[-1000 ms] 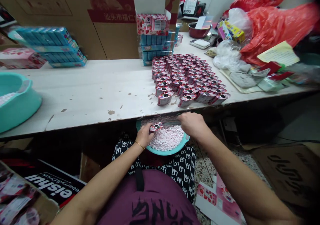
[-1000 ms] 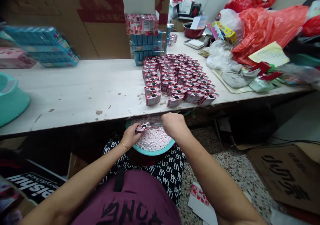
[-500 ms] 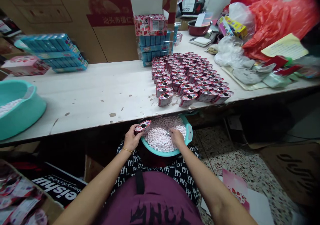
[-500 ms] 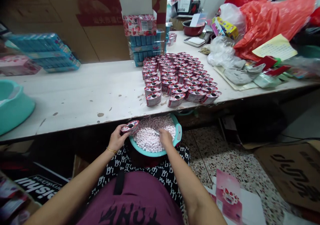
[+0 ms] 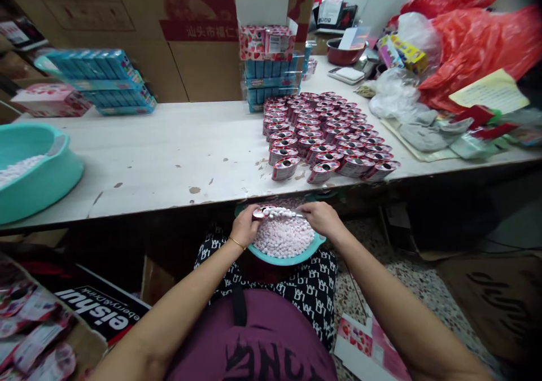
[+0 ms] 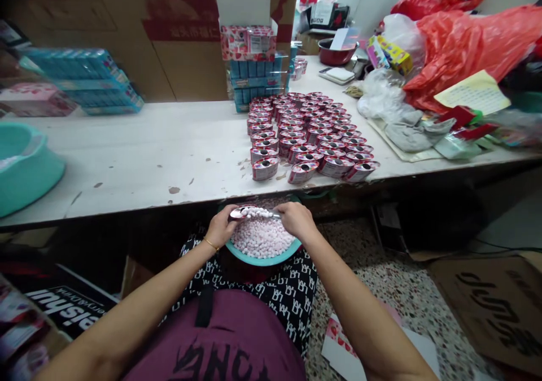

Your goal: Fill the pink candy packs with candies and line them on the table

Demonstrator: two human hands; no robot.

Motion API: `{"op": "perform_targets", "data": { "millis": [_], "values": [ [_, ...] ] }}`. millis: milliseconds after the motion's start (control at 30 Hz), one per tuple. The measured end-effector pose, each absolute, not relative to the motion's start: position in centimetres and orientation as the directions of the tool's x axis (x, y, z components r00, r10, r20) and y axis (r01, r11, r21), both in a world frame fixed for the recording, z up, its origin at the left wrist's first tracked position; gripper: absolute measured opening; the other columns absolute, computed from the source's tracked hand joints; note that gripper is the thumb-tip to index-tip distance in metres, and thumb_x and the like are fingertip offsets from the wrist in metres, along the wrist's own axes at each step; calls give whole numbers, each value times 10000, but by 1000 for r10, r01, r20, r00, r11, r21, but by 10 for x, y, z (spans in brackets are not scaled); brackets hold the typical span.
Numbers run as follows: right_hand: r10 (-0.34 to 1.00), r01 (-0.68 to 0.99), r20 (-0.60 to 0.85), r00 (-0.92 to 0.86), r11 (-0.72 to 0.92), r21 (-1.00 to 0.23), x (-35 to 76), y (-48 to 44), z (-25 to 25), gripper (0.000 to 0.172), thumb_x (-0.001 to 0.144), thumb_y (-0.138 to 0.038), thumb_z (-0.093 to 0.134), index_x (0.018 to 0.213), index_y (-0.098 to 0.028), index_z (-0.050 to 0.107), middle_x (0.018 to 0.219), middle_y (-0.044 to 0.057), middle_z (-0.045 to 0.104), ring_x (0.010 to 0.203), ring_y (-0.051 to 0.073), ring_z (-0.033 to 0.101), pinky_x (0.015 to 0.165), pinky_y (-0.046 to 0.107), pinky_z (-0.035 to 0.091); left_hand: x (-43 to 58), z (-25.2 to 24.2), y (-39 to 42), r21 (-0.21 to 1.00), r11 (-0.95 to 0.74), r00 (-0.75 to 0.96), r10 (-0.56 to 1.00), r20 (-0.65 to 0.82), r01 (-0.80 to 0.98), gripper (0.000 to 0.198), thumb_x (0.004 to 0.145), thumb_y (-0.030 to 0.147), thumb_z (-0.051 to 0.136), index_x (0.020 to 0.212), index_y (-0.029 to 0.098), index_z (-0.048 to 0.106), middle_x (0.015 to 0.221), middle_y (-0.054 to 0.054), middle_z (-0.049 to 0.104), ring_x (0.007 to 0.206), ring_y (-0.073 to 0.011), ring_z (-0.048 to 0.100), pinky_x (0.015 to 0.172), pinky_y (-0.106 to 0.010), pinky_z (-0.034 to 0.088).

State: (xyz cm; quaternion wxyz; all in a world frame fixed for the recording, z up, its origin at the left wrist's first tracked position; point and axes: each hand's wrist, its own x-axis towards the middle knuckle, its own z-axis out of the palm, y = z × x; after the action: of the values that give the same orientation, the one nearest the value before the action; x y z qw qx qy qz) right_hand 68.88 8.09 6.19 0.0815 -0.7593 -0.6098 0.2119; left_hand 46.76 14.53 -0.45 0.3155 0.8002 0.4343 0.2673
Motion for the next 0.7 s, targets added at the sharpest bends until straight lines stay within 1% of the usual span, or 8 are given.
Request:
{"op": "perform_targets", "data": {
  "millis": [67, 133, 200, 267, 367, 500, 633, 700],
  "values": [
    [950, 960, -268, 161, -214, -182, 676, 85, 85, 330, 732, -188, 433, 929, -303, 671, 933, 32, 677, 885, 207, 598, 716, 291, 436, 470, -7, 145, 713, -447, 498, 853, 158, 540, 368, 689, 84, 489, 1047, 165, 519, 1013, -73, 607, 933, -203, 552, 853, -342, 430],
    [945, 987, -295, 138, -156, -36, 662, 89, 104, 334, 720, -147, 422, 914, -254, 672, 910, 72, 673, 863, 223, 605, 699, 303, 442, 471, -10, 145, 700, -463, 510, 844, 163, 543, 386, 681, 67, 475, 1053, 161, 515, 1019, -74, 603, 943, -206, 545, 861, -345, 427],
    [952, 995, -290, 96, -85, 49, 648, 92, 119, 320, 732, -130, 400, 900, -192, 666, 889, 106, 667, 834, 229, 612, 686, 308, 447, 471, -13, 145, 696, -473, 517, 839, 169, 540, 401, 671, 54, 464, 1056, 157, 513, 1032, -77, 599, 953, -208, 541, 869, -345, 424],
    [960, 996, -275, 51, -28, 89, 637, 94, 128, 318, 752, -120, 373, 899, -156, 653, 894, 128, 658, 815, 227, 614, 680, 310, 449, 472, -14, 146, 697, -473, 519, 838, 168, 539, 416, 658, 41, 459, 1056, 150, 513, 1039, -83, 597, 955, -212, 539, 873, -349, 422],
    [965, 994, -262, 27, 1, 105, 636, 91, 138, 320, 775, -123, 349, 899, -158, 642, 903, 132, 648, 805, 218, 613, 680, 310, 446, 471, -15, 147, 721, -447, 501, 851, 160, 529, 412, 650, 40, 466, 1046, 139, 520, 1031, -92, 601, 952, -217, 543, 872, -351, 421],
    [956, 989, -260, 135, -115, 92, 665, 74, 129, 332, 766, -140, 372, 938, -234, 639, 927, 80, 648, 803, 192, 608, 676, 287, 432, 464, -16, 149, 821, -339, 439, 890, 121, 460, 375, 671, 80, 491, 1037, 158, 522, 983, -63, 620, 887, -187, 572, 820, -313, 445],
    [904, 960, -333, 270, -279, 21, 696, 51, 71, 349, 748, -160, 396, 939, -285, 659, 901, 62, 664, 821, 206, 602, 683, 299, 419, 457, -20, 149, 883, -279, 418, 902, 106, 377, 340, 689, 128, 515, 1028, 161, 521, 959, -51, 624, 859, -166, 580, 805, -294, 445],
    [875, 932, -380, 299, -353, -78, 698, 44, 30, 338, 747, -174, 405, 924, -278, 674, 888, 68, 668, 826, 216, 599, 691, 303, 417, 454, -20, 150, 885, -267, 398, 912, 104, 382, 329, 694, 148, 527, 1022, 163, 524, 963, -51, 623, 870, -166, 577, 810, -297, 441]
  ]
}}
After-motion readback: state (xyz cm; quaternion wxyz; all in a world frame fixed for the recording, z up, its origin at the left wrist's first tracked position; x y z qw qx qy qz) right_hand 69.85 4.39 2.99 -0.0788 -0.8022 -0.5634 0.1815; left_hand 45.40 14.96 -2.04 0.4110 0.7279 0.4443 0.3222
